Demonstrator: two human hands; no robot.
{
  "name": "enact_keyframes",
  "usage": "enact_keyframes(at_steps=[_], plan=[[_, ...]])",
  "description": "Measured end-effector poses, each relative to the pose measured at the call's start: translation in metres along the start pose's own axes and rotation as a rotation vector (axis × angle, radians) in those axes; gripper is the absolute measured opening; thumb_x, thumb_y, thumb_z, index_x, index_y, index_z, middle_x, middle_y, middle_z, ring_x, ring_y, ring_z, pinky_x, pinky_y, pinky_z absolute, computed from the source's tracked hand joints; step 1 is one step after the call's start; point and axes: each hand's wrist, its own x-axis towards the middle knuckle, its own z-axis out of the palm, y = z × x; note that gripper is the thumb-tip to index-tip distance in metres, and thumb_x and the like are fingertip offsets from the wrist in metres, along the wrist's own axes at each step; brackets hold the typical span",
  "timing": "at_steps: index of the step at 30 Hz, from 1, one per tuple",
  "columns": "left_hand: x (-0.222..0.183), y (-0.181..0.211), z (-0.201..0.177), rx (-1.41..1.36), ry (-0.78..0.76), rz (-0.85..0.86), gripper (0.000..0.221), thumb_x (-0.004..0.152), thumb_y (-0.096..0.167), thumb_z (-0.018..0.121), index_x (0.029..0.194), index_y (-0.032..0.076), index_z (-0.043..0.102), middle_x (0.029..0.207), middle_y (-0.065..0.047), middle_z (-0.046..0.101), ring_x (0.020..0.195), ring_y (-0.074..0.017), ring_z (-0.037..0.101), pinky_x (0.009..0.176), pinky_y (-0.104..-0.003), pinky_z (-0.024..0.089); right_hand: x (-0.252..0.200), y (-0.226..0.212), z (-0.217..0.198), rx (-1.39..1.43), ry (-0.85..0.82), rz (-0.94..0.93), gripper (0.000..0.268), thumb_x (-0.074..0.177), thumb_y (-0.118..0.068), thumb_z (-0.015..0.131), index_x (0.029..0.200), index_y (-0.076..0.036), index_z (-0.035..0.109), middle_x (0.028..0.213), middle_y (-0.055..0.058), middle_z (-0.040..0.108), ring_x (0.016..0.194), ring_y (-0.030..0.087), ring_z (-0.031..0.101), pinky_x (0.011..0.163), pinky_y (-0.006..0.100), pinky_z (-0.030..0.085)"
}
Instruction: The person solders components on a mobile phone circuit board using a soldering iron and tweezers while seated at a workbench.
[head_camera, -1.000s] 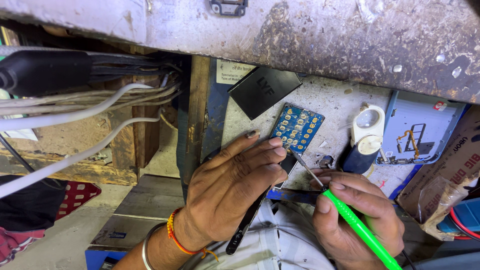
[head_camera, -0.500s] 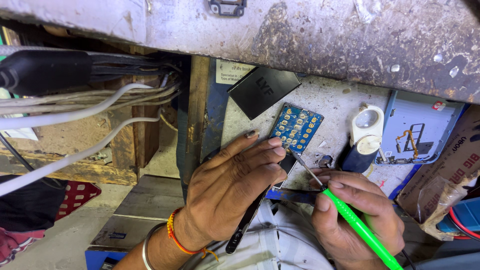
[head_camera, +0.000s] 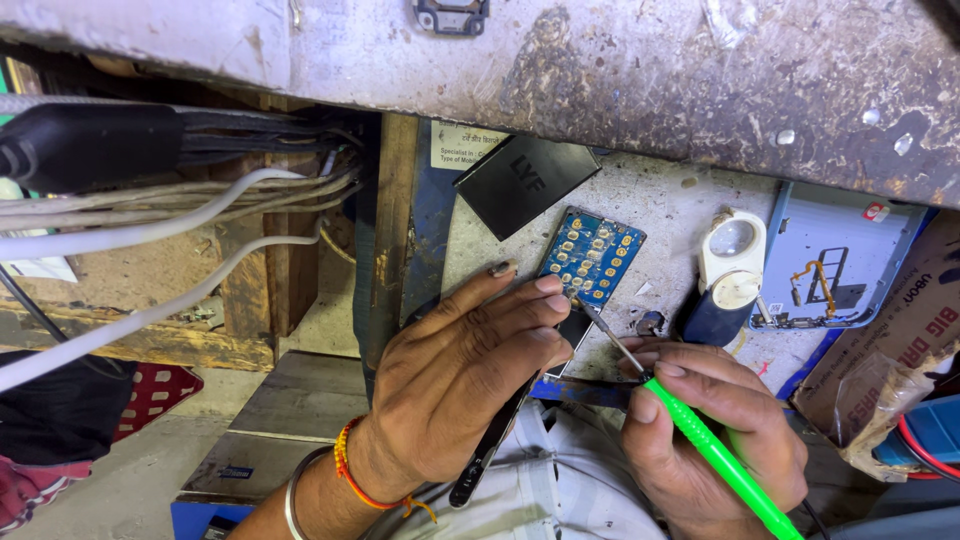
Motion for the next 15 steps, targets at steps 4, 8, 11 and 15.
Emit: enact_keyframes(at_steps=[4, 8, 11, 15], plan=[[0.0, 0.0, -0.001, -0.002, -0.009, -0.001, 0.02, 0.1, 0.006, 0.068, 0.119, -0.001, 0.065, 0.126, -0.019, 0.071, 0.127, -0.0322, 0.071, 0.118, -0.051, 0.051, -0.003, 0.004, -0.003, -0.011, 0.015, 0.014, 0.027, 0.092, -0.011, 0.074, 0.103, 0.003, 0.054, 0.096, 0.021, 0.071, 0.088, 0.025, 0.075, 0.08, 0.031, 0.061], [0.0, 0.0, -0.001, -0.003, -0.009, 0.001, 0.021, 0.1, 0.006, 0.067, 0.119, -0.001, 0.065, 0.126, -0.019, 0.071, 0.127, -0.0321, 0.071, 0.118, -0.051, 0.051, -0.009, 0.009, -0.001, 0.127, 0.035, 0.04, 0.027, 0.095, -0.009, 0.071, 0.111, 0.003, 0.053, 0.101, 0.02, 0.07, 0.086, 0.024, 0.074, 0.082, 0.031, 0.061], [0.0, 0.0, -0.001, -0.007, -0.01, -0.002, 0.023, 0.097, 0.004, 0.069, 0.119, 0.0, 0.065, 0.126, -0.018, 0.072, 0.126, -0.0324, 0.071, 0.118, -0.051, 0.051, -0.011, 0.011, 0.0, 0.18, 0.056, 0.01, 0.028, 0.101, -0.01, 0.07, 0.117, 0.001, 0.05, 0.106, 0.02, 0.069, 0.087, 0.024, 0.076, 0.085, 0.032, 0.063], [0.0, 0.002, 0.003, -0.011, 0.048, -0.008, 0.021, 0.102, 0.003, 0.076, 0.119, 0.0, 0.063, 0.124, -0.017, 0.072, 0.125, -0.0301, 0.073, 0.116, -0.048, 0.054, -0.008, 0.011, 0.0, 0.232, 0.052, -0.032, 0.03, 0.105, -0.013, 0.069, 0.12, -0.001, 0.046, 0.103, 0.019, 0.07, 0.088, 0.024, 0.076, 0.086, 0.033, 0.064]])
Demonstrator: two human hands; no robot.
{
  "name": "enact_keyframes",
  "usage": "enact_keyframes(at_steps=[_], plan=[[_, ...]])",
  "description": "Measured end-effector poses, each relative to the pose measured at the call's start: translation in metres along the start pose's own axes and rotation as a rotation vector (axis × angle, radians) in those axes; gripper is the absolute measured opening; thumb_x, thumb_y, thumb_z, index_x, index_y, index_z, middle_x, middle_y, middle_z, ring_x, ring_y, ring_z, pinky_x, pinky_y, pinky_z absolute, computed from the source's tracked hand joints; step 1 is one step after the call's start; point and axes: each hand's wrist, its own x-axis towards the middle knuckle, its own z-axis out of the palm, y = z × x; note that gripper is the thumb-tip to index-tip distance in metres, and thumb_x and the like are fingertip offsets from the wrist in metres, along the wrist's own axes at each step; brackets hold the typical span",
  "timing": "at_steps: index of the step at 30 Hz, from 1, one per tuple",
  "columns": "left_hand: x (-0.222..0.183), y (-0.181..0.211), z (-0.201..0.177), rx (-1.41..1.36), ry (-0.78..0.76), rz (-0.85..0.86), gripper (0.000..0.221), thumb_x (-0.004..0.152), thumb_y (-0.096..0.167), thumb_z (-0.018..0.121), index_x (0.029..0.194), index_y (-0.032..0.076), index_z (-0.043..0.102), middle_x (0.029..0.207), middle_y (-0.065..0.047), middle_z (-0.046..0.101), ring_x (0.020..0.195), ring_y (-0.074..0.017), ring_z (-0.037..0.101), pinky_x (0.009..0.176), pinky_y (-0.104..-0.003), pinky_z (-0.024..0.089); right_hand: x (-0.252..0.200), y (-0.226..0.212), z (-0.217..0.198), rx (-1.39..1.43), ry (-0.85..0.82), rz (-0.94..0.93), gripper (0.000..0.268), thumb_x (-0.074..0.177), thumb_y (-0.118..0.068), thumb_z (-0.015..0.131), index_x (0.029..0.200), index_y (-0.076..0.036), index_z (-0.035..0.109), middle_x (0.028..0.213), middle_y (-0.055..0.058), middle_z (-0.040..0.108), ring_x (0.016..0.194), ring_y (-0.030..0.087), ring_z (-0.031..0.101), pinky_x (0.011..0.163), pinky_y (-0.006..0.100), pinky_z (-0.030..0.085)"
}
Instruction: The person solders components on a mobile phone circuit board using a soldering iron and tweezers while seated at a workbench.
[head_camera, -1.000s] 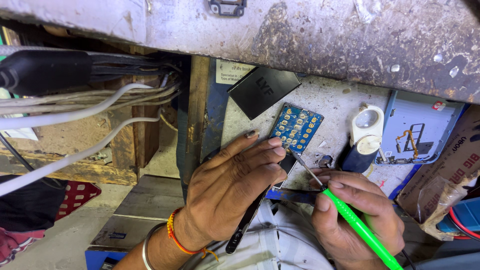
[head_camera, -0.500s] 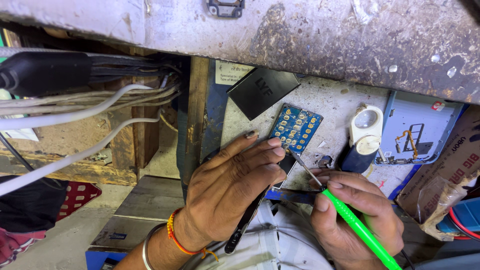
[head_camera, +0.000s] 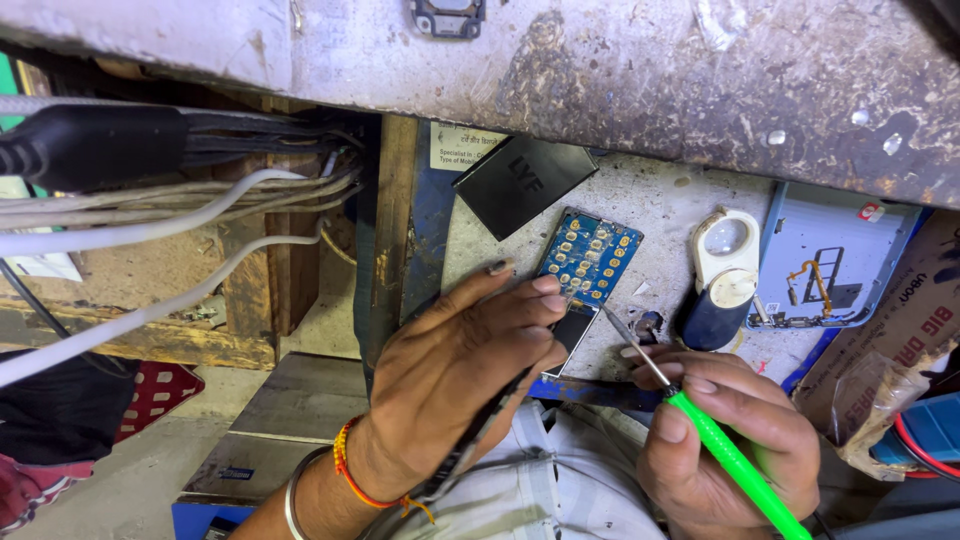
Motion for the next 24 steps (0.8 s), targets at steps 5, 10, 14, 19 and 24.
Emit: enact_keyframes(at_steps=[5, 10, 14, 19, 24], plan=[[-0.005, 0.001, -0.001, -0.209, 0.175, -0.037, 0.02, 0.092, 0.007, 0.072, 0.101, 0.0, 0.056, 0.106, -0.016, 0.072, 0.108, -0.0315, 0.075, 0.105, -0.05, 0.058, 0.004, 0.003, 0.009, 0.026, 0.122, -0.057, 0.031, 0.103, -0.017, 0.069, 0.116, -0.001, 0.046, 0.099, 0.019, 0.067, 0.079, 0.026, 0.075, 0.075, 0.033, 0.065], [-0.007, 0.019, -0.007, 0.164, 0.301, -0.106, 0.022, 0.094, 0.01, 0.079, 0.092, 0.01, 0.057, 0.071, -0.004, 0.063, 0.061, -0.0188, 0.065, 0.058, -0.034, 0.051, 0.002, 0.0, 0.008, 0.143, 0.148, -0.073, 0.03, 0.109, -0.016, 0.071, 0.122, -0.003, 0.048, 0.096, 0.018, 0.068, 0.079, 0.023, 0.074, 0.078, 0.033, 0.067], [-0.001, 0.029, -0.01, 0.453, 0.282, -0.297, 0.024, 0.092, 0.018, 0.081, 0.089, 0.006, 0.061, 0.055, -0.007, 0.054, 0.046, -0.0263, 0.057, 0.045, -0.04, 0.044, -0.005, 0.003, 0.005, 0.168, 0.161, -0.049, 0.028, 0.109, -0.014, 0.071, 0.12, -0.001, 0.049, 0.1, 0.018, 0.067, 0.081, 0.022, 0.072, 0.079, 0.032, 0.064], [0.011, 0.034, -0.019, 0.728, 0.262, -0.376, 0.031, 0.093, 0.032, 0.075, 0.096, 0.005, 0.061, 0.072, -0.014, 0.067, 0.056, -0.0388, 0.064, 0.046, -0.05, 0.047, -0.012, 0.007, 0.005, 0.21, 0.176, -0.083, 0.024, 0.111, -0.009, 0.072, 0.119, 0.002, 0.052, 0.108, 0.017, 0.066, 0.09, 0.021, 0.069, 0.085, 0.034, 0.065], [0.002, 0.057, -0.031, 0.671, 0.319, -0.25, 0.028, 0.096, 0.027, 0.077, 0.1, 0.005, 0.061, 0.08, -0.013, 0.066, 0.063, -0.0366, 0.065, 0.053, -0.047, 0.051, -0.016, 0.008, 0.002, 0.241, 0.167, -0.084, 0.024, 0.113, -0.007, 0.072, 0.12, 0.003, 0.052, 0.112, 0.017, 0.066, 0.091, 0.02, 0.07, 0.088, 0.033, 0.062]])
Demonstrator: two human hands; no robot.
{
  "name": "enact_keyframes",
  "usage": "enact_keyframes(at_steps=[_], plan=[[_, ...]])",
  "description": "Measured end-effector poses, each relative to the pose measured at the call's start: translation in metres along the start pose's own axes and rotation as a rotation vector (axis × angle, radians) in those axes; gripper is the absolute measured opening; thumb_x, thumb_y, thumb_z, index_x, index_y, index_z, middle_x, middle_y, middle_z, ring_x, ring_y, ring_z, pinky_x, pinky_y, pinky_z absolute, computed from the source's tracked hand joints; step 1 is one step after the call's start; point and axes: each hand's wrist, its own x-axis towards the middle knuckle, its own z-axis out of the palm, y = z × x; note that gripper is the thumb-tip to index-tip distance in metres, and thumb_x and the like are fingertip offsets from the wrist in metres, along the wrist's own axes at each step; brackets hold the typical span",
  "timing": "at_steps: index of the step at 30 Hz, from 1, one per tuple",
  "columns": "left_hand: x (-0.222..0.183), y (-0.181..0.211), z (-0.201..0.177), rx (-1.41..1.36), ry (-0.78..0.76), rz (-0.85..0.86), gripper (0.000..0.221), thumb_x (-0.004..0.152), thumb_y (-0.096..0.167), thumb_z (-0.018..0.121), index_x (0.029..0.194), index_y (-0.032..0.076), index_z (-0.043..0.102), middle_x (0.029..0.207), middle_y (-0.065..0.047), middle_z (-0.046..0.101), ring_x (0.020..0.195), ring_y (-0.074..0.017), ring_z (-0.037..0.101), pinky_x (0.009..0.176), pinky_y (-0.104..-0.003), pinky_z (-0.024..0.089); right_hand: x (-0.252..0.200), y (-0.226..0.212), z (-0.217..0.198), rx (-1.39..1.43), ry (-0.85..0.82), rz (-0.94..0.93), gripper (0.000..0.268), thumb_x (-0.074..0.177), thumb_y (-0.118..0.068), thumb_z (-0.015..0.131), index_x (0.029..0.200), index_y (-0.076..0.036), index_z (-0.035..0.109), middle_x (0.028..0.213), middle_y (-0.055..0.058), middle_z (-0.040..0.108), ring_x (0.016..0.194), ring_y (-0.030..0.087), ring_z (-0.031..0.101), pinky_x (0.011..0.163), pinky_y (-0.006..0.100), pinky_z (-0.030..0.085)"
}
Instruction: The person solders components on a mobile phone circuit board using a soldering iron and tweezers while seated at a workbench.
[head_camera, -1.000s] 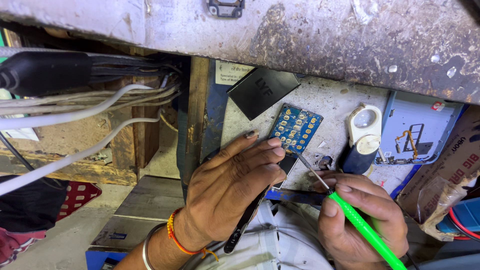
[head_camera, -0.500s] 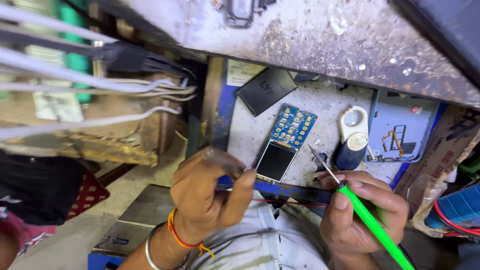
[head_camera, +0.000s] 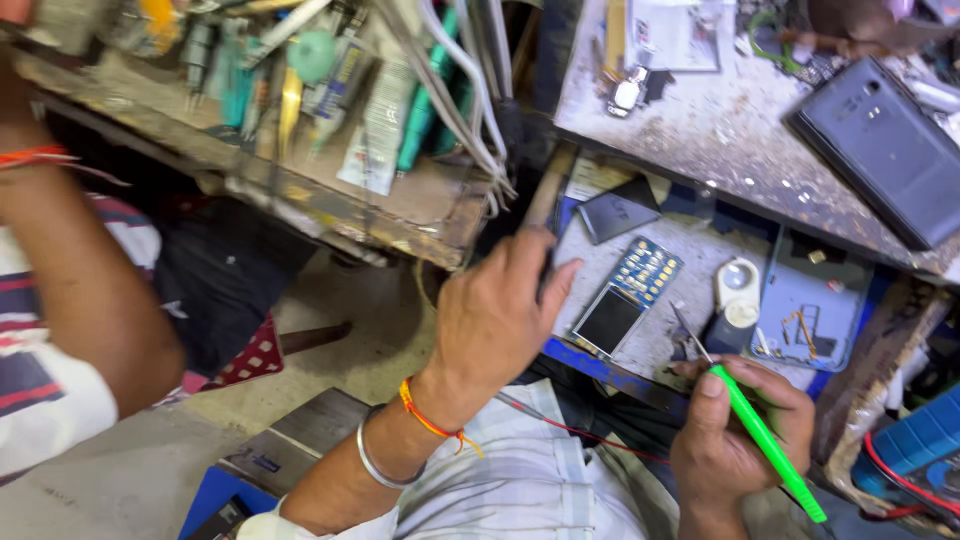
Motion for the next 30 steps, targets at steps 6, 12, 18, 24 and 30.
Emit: enact_keyframes(at_steps=[6, 12, 18, 24, 30], plan=[[-0.003, -0.034, -0.051, -0.046, 0.34, 0.19, 0.017, 0.099, -0.003, 0.062, 0.114, 0.003, 0.059, 0.111, -0.015, 0.066, 0.106, -0.0341, 0.068, 0.088, -0.04, 0.057, -0.003, 0.002, -0.003, 0.041, 0.0, 0.014, 0.022, 0.117, -0.004, 0.072, 0.117, 0.004, 0.051, 0.111, 0.016, 0.064, 0.093, 0.021, 0.071, 0.09, 0.034, 0.063], [0.067, -0.115, -0.082, 0.275, 0.303, 0.15, 0.025, 0.095, 0.005, 0.073, 0.116, -0.001, 0.062, 0.11, -0.02, 0.062, 0.104, -0.0405, 0.06, 0.09, -0.049, 0.051, -0.002, -0.001, -0.003, 0.026, -0.028, -0.015, 0.022, 0.116, -0.004, 0.071, 0.12, 0.005, 0.052, 0.112, 0.016, 0.067, 0.093, 0.02, 0.07, 0.091, 0.034, 0.064], [0.102, -0.159, -0.07, 0.365, 0.168, 0.259, 0.028, 0.087, 0.011, 0.08, 0.102, -0.001, 0.06, 0.103, -0.021, 0.059, 0.098, -0.0423, 0.059, 0.084, -0.051, 0.049, 0.001, -0.002, -0.003, -0.074, 0.016, -0.059, 0.019, 0.111, -0.002, 0.072, 0.118, 0.003, 0.055, 0.111, 0.015, 0.067, 0.096, 0.018, 0.068, 0.092, 0.028, 0.058], [0.106, -0.159, -0.074, 0.476, 0.153, 0.384, 0.022, 0.078, 0.008, 0.078, 0.095, 0.002, 0.066, 0.097, -0.018, 0.062, 0.091, -0.0377, 0.062, 0.078, -0.047, 0.051, 0.005, -0.005, -0.001, -0.052, 0.011, -0.023, 0.02, 0.105, -0.003, 0.071, 0.118, 0.001, 0.056, 0.11, 0.013, 0.067, 0.09, 0.015, 0.07, 0.087, 0.027, 0.06], [0.109, -0.156, -0.091, 0.44, 0.044, 0.207, 0.023, 0.078, 0.006, 0.073, 0.1, 0.003, 0.07, 0.099, -0.017, 0.069, 0.091, -0.0334, 0.066, 0.082, -0.043, 0.053, 0.005, -0.007, 0.0, -0.018, 0.006, -0.001, 0.02, 0.105, -0.003, 0.07, 0.118, 0.001, 0.056, 0.114, 0.013, 0.067, 0.088, 0.016, 0.071, 0.085, 0.028, 0.061]])
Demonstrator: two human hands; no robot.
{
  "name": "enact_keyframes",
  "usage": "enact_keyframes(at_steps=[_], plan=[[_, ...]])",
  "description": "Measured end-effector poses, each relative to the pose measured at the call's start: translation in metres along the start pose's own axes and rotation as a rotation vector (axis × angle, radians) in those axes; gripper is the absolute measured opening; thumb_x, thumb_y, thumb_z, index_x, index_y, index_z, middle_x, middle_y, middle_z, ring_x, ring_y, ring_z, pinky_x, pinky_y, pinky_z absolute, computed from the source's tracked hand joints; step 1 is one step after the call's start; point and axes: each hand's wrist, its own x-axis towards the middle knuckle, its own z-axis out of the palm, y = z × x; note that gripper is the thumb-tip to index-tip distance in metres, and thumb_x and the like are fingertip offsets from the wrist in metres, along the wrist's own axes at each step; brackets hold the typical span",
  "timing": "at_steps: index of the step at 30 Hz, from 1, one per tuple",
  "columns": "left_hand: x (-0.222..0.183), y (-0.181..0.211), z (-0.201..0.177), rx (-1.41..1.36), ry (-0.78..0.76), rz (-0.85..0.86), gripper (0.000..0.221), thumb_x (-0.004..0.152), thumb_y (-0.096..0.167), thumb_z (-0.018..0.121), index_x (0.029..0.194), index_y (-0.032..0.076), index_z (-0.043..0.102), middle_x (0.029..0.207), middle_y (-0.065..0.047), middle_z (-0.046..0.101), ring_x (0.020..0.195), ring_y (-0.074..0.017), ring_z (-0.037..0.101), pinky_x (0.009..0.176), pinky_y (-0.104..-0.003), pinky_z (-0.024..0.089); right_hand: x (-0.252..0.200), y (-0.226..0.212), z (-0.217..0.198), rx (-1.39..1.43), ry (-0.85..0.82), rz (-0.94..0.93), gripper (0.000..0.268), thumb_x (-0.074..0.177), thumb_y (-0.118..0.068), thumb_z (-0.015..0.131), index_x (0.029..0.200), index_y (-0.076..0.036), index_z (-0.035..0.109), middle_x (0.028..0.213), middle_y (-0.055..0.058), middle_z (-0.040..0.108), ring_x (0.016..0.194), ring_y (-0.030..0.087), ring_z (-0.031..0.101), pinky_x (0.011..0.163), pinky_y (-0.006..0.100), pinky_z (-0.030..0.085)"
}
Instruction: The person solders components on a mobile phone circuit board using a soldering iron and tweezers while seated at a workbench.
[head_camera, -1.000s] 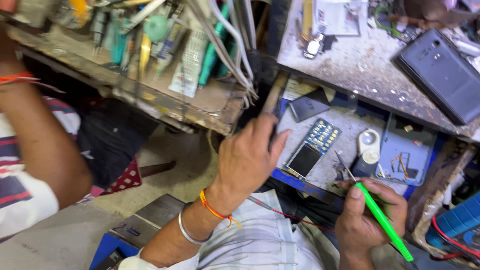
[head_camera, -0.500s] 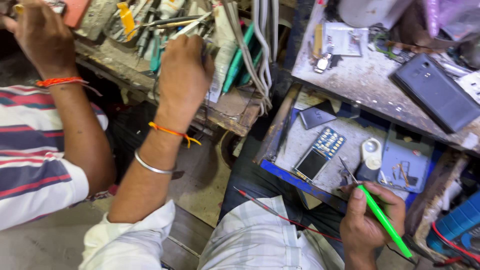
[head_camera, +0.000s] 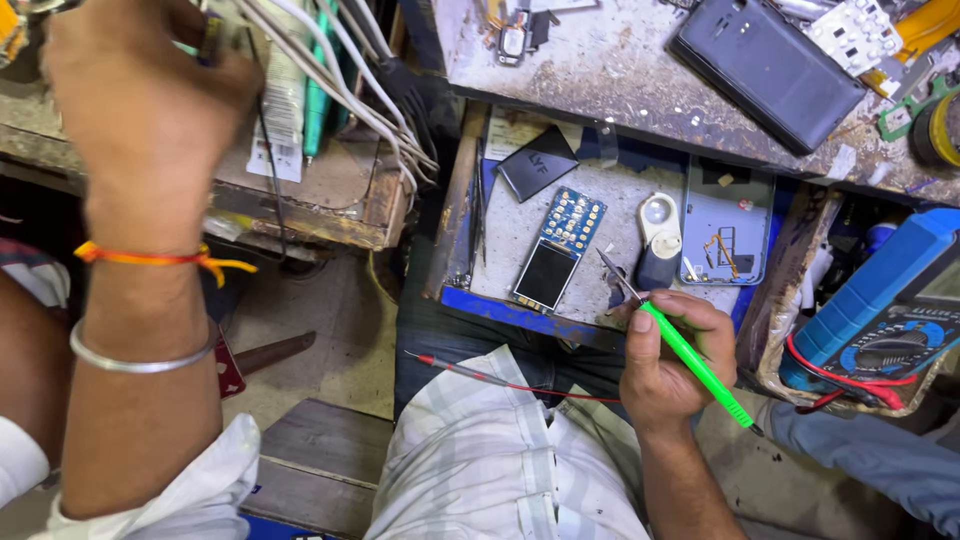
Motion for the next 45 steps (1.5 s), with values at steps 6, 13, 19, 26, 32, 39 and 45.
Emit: enact_keyframes(at_steps=[6, 13, 19, 26, 32, 39, 45], plan=[[-0.039, 0.014, -0.01, -0.779, 0.151, -0.687, 0.025, 0.097, 0.024, 0.072, 0.111, 0.005, 0.062, 0.104, -0.008, 0.068, 0.089, -0.0225, 0.066, 0.073, -0.036, 0.049, -0.001, 0.003, -0.003, -0.004, 0.005, -0.009, 0.021, 0.106, -0.006, 0.07, 0.119, 0.002, 0.055, 0.109, 0.014, 0.065, 0.086, 0.018, 0.07, 0.083, 0.029, 0.062], [-0.112, 0.148, -0.023, -2.077, 0.348, -0.705, 0.028, 0.108, 0.034, 0.052, 0.106, 0.006, 0.056, 0.09, -0.008, 0.054, 0.077, -0.018, 0.05, 0.082, -0.036, 0.044, 0.001, 0.003, 0.001, 0.01, -0.017, -0.001, 0.022, 0.109, -0.007, 0.07, 0.121, 0.0, 0.053, 0.107, 0.015, 0.065, 0.085, 0.02, 0.07, 0.082, 0.031, 0.063], [-0.122, 0.18, 0.019, -2.605, -0.039, -0.787, 0.071, 0.106, 0.069, 0.041, 0.067, 0.01, 0.041, 0.056, -0.001, 0.038, 0.051, -0.0145, 0.029, 0.058, -0.034, 0.027, -0.004, 0.005, -0.003, 0.055, -0.031, 0.005, 0.025, 0.112, -0.011, 0.072, 0.118, 0.001, 0.051, 0.106, 0.015, 0.066, 0.083, 0.022, 0.07, 0.08, 0.033, 0.064], [-0.125, 0.179, 0.05, -2.533, -0.029, -0.796, 0.061, 0.102, 0.058, 0.037, 0.061, 0.013, 0.032, 0.048, 0.001, 0.027, 0.044, -0.0144, 0.021, 0.05, -0.034, 0.021, -0.004, 0.005, -0.007, 0.01, -0.113, -0.025, 0.026, 0.111, -0.012, 0.072, 0.117, 0.001, 0.051, 0.1, 0.017, 0.067, 0.08, 0.022, 0.071, 0.078, 0.031, 0.062], [-0.13, 0.179, 0.058, -2.55, -0.022, -0.766, 0.058, 0.101, 0.056, 0.037, 0.064, 0.012, 0.033, 0.048, 0.0, 0.028, 0.045, -0.0148, 0.02, 0.05, -0.035, 0.02, -0.009, -0.003, -0.008, -0.079, -0.291, -0.077, 0.022, 0.104, -0.01, 0.073, 0.113, 0.0, 0.055, 0.094, 0.015, 0.068, 0.081, 0.022, 0.073, 0.077, 0.031, 0.062], [-0.131, 0.18, 0.061, -2.538, -0.006, -0.739, 0.062, 0.102, 0.056, 0.037, 0.059, 0.011, 0.033, 0.049, 0.0, 0.027, 0.045, -0.0146, 0.019, 0.049, -0.035, 0.019, -0.005, -0.003, -0.006, -0.116, -0.338, -0.087, 0.02, 0.101, -0.008, 0.073, 0.11, 0.001, 0.057, 0.09, 0.015, 0.07, 0.079, 0.021, 0.074, 0.074, 0.03, 0.063], [-0.13, 0.184, 0.057, -2.476, 0.019, -0.743, 0.063, 0.103, 0.057, 0.035, 0.06, 0.011, 0.032, 0.048, -0.001, 0.027, 0.045, -0.0156, 0.019, 0.049, -0.035, 0.02, -0.005, -0.006, -0.004, -0.155, -0.346, -0.097, 0.02, 0.101, -0.008, 0.072, 0.109, 0.001, 0.057, 0.09, 0.016, 0.07, 0.078, 0.022, 0.074, 0.074, 0.03, 0.062]])
